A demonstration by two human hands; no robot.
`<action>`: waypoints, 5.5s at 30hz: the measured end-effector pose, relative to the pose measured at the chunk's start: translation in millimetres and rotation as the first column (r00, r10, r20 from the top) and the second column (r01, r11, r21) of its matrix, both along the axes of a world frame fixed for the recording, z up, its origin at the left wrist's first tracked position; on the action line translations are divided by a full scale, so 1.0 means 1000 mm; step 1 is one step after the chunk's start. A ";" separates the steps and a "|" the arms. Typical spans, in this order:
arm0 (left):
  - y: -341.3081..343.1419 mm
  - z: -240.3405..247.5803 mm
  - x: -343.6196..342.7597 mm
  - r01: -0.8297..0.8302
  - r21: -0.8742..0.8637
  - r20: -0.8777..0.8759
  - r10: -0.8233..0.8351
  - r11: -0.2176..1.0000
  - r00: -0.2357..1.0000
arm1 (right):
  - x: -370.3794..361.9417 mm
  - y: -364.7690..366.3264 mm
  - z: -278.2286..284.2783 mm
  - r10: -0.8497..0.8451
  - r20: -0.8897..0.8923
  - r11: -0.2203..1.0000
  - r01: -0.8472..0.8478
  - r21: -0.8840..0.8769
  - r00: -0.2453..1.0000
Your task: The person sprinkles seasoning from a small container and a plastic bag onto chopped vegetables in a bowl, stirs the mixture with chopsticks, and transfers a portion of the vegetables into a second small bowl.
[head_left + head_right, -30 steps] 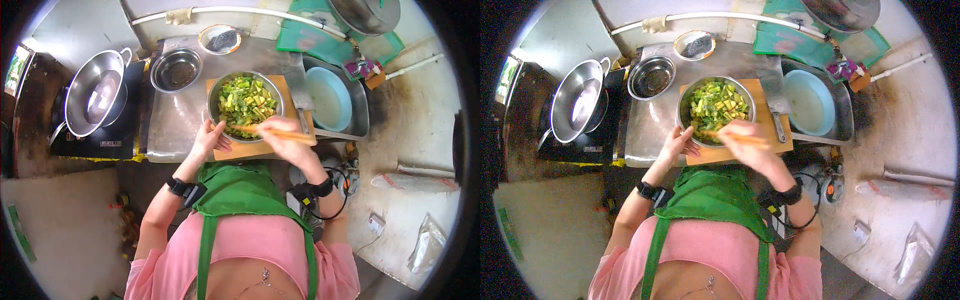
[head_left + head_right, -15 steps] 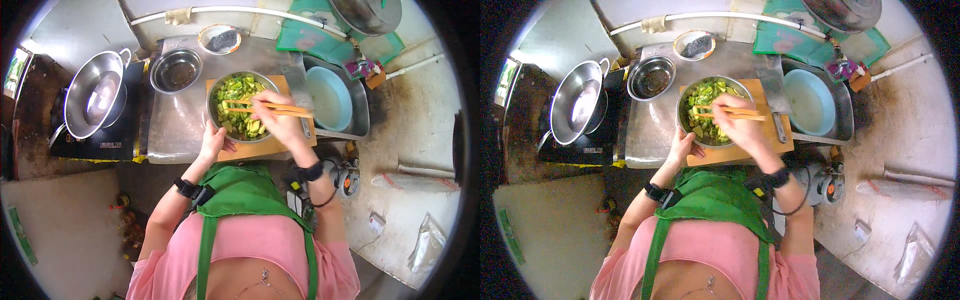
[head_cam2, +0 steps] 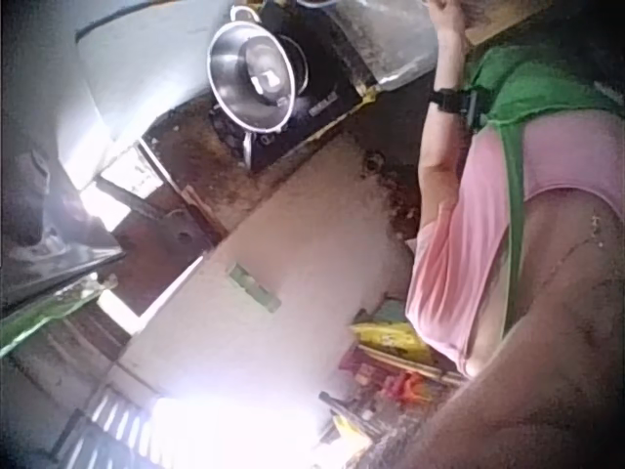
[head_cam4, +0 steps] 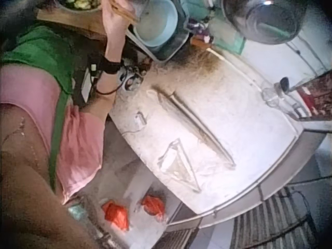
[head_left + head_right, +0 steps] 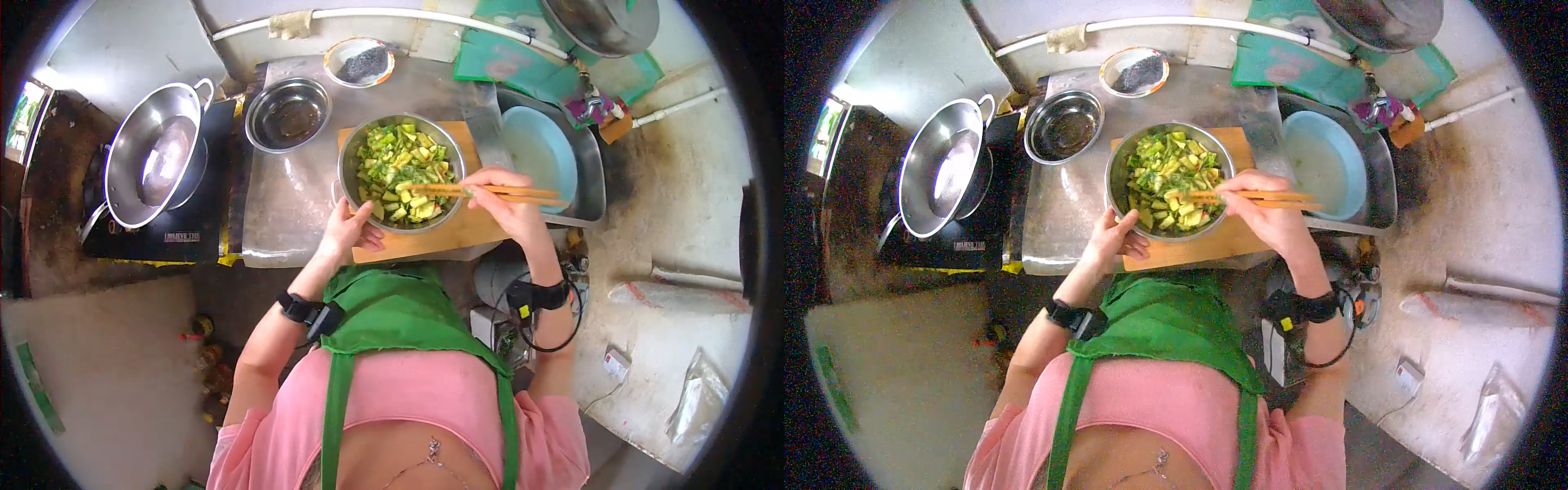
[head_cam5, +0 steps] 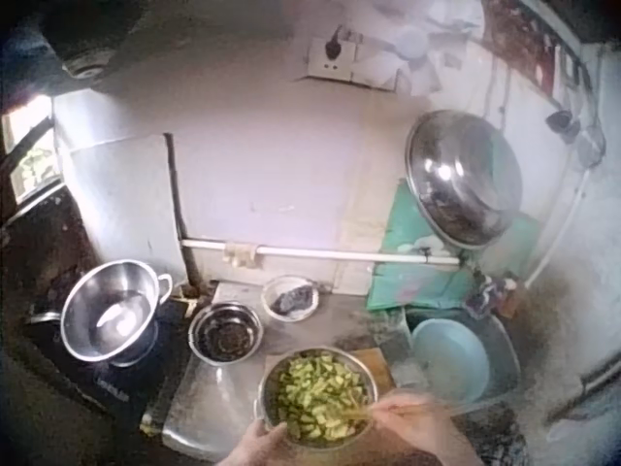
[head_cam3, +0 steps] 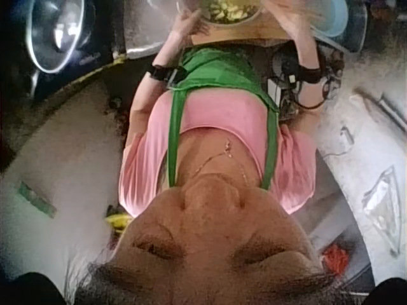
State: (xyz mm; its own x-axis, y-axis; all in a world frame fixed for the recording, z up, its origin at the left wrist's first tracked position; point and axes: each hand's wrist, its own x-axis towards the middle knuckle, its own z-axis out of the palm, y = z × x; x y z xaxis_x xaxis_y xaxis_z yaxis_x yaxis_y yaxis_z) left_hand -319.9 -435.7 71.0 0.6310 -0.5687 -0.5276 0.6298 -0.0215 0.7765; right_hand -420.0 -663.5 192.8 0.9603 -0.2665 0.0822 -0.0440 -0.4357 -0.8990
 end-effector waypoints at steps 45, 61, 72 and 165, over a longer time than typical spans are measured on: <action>-0.008 -0.006 -0.009 -0.048 0.022 0.110 0.045 0.999 0.993 | 0.030 0.031 -0.016 0.175 0.186 0.932 -0.102 -0.347 0.967; -0.004 0.004 -0.010 -0.092 -0.112 -0.071 0.084 0.989 0.994 | 0.021 0.048 -0.044 0.001 0.127 0.997 0.009 -0.073 0.992; 0.020 0.003 0.006 -0.011 -0.115 0.064 0.018 0.993 0.998 | 0.030 0.117 -0.056 0.106 0.340 0.927 0.031 -0.375 0.934; -0.003 0.020 -0.014 0.022 -0.091 -0.104 -0.032 0.996 0.994 | 0.009 0.051 -0.027 -0.002 0.268 0.954 0.082 -0.288 0.964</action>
